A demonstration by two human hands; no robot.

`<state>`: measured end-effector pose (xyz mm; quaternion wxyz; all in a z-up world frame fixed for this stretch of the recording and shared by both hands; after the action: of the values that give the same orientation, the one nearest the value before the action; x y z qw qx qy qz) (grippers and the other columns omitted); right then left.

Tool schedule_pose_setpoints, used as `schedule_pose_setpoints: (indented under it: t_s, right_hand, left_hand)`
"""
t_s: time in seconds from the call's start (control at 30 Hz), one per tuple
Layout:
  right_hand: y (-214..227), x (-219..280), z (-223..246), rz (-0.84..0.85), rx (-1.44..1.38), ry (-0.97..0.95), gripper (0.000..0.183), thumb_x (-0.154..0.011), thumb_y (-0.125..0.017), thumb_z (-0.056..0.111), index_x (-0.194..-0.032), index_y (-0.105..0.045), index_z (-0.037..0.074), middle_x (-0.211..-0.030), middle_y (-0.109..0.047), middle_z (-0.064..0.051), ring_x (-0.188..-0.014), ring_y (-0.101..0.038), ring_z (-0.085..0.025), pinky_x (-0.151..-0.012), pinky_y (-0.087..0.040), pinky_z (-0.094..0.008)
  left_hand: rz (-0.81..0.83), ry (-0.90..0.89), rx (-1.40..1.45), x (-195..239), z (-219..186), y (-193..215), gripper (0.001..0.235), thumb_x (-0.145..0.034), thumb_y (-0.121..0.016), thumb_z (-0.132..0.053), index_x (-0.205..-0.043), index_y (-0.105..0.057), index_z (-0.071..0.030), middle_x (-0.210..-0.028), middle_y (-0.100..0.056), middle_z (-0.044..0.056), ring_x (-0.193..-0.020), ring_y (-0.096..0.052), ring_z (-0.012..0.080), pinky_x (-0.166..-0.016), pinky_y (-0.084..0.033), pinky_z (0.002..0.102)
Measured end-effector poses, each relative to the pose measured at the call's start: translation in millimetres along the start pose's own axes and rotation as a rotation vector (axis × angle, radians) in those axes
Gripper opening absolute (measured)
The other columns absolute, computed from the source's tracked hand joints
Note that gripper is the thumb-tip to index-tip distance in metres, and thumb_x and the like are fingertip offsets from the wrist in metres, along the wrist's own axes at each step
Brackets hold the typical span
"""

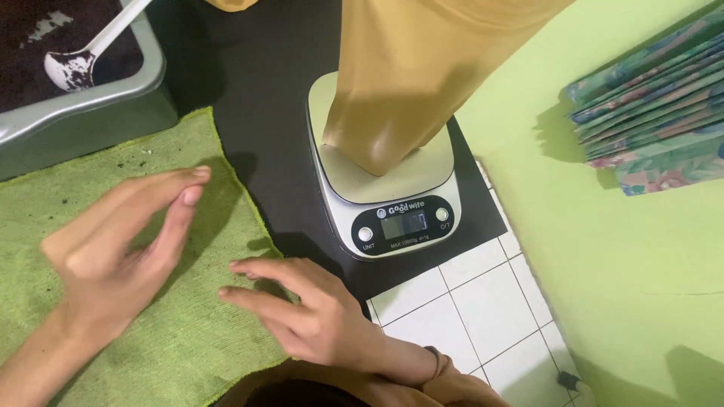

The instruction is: Filling coffee bags with ground coffee using a spoon and a digital scale for measurement.

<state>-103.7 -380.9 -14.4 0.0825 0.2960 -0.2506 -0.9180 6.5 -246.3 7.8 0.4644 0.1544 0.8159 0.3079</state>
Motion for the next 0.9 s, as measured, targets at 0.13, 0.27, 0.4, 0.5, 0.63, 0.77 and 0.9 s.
schedule_pose_setpoints:
  t_s: [0.13,0.27,0.4,0.5,0.63,0.77,0.9]
  right_hand:
    - [5.0,-1.3,1.2,0.003,0.008,0.003,0.031,-0.101,-0.059,-0.015,-0.13,-0.06,-0.002,-0.132,-0.059,-0.022,-0.113,-0.069,-0.033,-0.107,-0.058,-0.042]
    - [10.2,-2.5,3.2,-0.11,0.03,0.029,0.024,-0.1,-0.06,-0.016,-0.12,-0.067,-0.006,-0.116,-0.067,-0.021,-0.099,-0.071,-0.03,-0.092,-0.06,-0.039]
    - [10.8,-1.0,2.3,-0.131,0.078,0.045,0.023,-0.1,-0.062,-0.015,-0.119,-0.069,-0.005,-0.113,-0.069,-0.02,-0.091,-0.071,-0.029,-0.083,-0.06,-0.037]
    - [15.3,-3.8,5.5,-0.136,0.087,0.02,0.021,-0.102,-0.06,-0.012,-0.118,-0.071,-0.002,-0.112,-0.069,-0.017,-0.092,-0.071,-0.027,-0.082,-0.058,-0.036]
    - [13.4,10.6,-2.4,-0.141,0.084,0.022,0.02,-0.102,-0.064,-0.012,-0.119,-0.069,-0.003,-0.112,-0.07,-0.016,-0.09,-0.071,-0.027,-0.082,-0.059,-0.036]
    - [56.0,70.0,-37.0,-0.326,0.04,-0.234,0.016,-0.105,-0.053,0.006,-0.112,-0.068,0.008,-0.109,-0.071,-0.01,-0.096,-0.071,-0.019,-0.089,-0.059,-0.03]
    - [171.9,41.2,-35.9,-0.896,0.433,-0.205,0.014,-0.114,-0.051,-0.006,-0.127,-0.053,-0.003,-0.114,-0.06,-0.019,-0.106,-0.062,-0.027,-0.108,-0.055,-0.041]
  left_hand:
    - [0.002,-0.01,0.045,-3.4,3.1,-2.8,0.011,-0.101,-0.072,0.012,-0.111,-0.074,0.016,-0.108,-0.077,0.031,-0.096,-0.078,0.0383,-0.085,-0.064,0.039]
    - [0.008,-0.026,0.028,-6.8,-3.9,-4.7,0.009,-0.1,-0.073,0.012,-0.108,-0.075,0.018,-0.107,-0.077,0.031,-0.094,-0.078,0.0374,-0.083,-0.063,0.038]
    - [-0.007,-0.022,0.016,-17.8,-12.6,-4.6,0.007,-0.103,-0.071,0.015,-0.105,-0.075,0.021,-0.105,-0.077,0.03,-0.094,-0.076,0.0372,-0.084,-0.061,0.039]
    - [0.001,-0.013,0.02,-14.4,-7.7,-7.6,0.008,-0.102,-0.072,0.014,-0.106,-0.075,0.02,-0.105,-0.076,0.031,-0.094,-0.077,0.0382,-0.085,-0.062,0.04]
    - [0.001,0.008,0.035,-11.1,-1.7,-13.0,0.009,-0.102,-0.072,0.013,-0.107,-0.075,0.02,-0.107,-0.076,0.031,-0.096,-0.077,0.0375,-0.086,-0.062,0.039]
    - [0.077,0.04,0.043,-26.0,-3.6,-26.8,0.026,-0.102,-0.068,-0.003,-0.123,-0.067,0.012,-0.119,-0.074,0.03,-0.104,-0.075,0.0356,-0.091,-0.062,0.037]
    - [0.228,0.219,0.235,-58.6,-24.1,-54.0,0.097,-0.089,-0.082,-0.029,-0.157,-0.02,0.005,-0.16,-0.041,0.028,-0.146,-0.047,0.0389,-0.123,-0.037,0.052]
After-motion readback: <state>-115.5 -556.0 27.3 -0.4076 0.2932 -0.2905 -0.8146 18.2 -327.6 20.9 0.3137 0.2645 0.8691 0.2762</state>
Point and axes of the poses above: each hand's wrist, its own x-axis away from the middle knuckle, its own y-axis out of the back of the hand, z = x × y, the point moved 7 cm from there along -x, towards the middle knuckle
